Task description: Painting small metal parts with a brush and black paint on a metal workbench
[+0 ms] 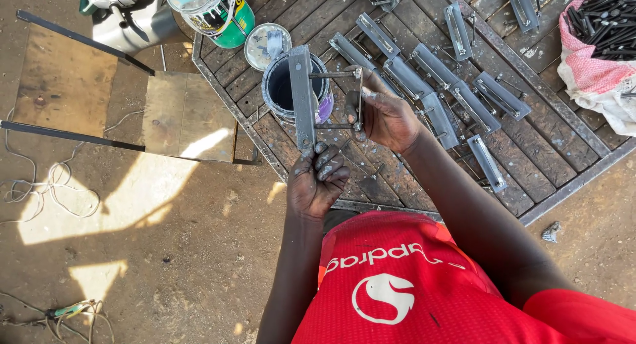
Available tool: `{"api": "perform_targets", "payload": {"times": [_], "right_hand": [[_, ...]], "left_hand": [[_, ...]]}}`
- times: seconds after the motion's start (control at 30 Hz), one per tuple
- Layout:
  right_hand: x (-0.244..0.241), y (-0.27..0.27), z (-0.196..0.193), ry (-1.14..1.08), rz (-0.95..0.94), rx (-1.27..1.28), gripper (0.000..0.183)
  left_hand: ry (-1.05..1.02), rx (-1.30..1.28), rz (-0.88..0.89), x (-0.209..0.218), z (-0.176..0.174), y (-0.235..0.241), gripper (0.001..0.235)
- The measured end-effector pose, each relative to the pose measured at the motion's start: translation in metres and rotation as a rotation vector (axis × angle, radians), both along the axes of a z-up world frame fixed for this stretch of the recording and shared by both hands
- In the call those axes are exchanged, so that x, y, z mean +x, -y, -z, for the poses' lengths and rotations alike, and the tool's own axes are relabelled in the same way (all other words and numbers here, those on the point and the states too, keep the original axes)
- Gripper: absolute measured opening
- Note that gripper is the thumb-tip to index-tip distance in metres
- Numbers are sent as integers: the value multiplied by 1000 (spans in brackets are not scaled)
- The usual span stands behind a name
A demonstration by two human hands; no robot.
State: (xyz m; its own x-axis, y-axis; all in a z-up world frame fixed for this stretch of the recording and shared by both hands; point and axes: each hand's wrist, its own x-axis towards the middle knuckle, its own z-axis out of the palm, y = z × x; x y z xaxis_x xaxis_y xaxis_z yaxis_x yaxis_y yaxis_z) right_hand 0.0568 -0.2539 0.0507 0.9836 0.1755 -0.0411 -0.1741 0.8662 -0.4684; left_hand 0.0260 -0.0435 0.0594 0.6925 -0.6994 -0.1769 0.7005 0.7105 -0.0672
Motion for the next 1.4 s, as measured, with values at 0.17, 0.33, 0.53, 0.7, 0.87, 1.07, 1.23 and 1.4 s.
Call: {"api": "perform_targets", "payload": {"times": [0.17, 0.33, 0.53, 0.7, 0.87, 1.07, 1.23, 1.4], "right_hand": [[0, -4, -12, 45, 28, -36, 43], [3, -4, -12, 51, 32, -57, 44], [7, -2, -2, 113, 128, -149, 41], [9, -9, -6, -29, 343, -407, 42], [11, -38, -18, -158, 452, -685, 65], [1, -32, -33, 88, 327, -927, 67], [-1, 1, -60, -25, 442, -1223, 54], [3, -4, -88, 217, 132, -1971, 30]], "left_hand": [[40, -3, 9, -6, 0, 9, 8], [42, -7, -13, -7, -6, 12, 8], [56, 11, 9, -8, -13, 14, 10], [58, 44, 18, -8, -19, 23, 11], [-11, 132, 27, -6, -15, 43, 18], [13, 190, 0, -6, -12, 42, 22], [144, 494, -33, -9, -32, 20, 19], [161, 1104, -7, -18, -1, 9, 15]]}}
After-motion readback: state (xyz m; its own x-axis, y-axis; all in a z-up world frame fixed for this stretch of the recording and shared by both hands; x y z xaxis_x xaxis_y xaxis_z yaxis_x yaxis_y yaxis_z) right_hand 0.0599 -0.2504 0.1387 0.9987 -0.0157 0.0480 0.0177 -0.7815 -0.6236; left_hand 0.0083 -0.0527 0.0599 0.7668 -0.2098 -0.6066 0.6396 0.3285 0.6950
